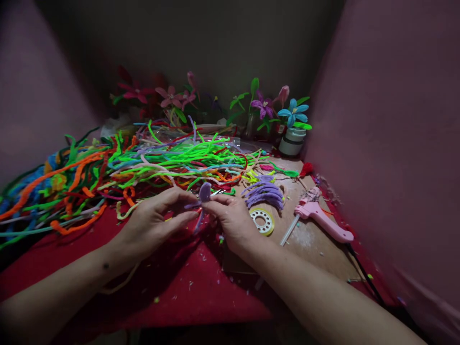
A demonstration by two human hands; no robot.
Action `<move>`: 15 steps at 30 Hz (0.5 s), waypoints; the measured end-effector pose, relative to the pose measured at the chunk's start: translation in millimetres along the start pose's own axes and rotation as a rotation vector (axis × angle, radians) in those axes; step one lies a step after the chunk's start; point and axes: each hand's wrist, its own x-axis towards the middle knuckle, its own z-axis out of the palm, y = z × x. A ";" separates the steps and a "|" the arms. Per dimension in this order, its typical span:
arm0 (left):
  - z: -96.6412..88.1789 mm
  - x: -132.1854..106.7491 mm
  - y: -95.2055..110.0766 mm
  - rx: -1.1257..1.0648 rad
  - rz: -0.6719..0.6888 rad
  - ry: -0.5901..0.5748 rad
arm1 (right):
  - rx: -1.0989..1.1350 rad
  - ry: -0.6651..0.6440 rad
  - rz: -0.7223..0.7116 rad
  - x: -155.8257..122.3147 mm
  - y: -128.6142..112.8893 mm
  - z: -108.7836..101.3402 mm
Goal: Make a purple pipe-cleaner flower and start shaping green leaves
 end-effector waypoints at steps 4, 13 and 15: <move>0.3 4.5 2.1 -0.479 -0.348 -0.103 | 0.180 -0.070 0.070 3.3 2.2 -2.1; 8.0 7.9 -11.3 -0.868 -0.527 -0.200 | 0.080 -0.101 0.032 3.2 -2.2 -4.8; 6.0 7.3 -12.5 -0.829 -0.540 -0.226 | 0.008 -0.034 -0.050 3.5 -4.7 -6.0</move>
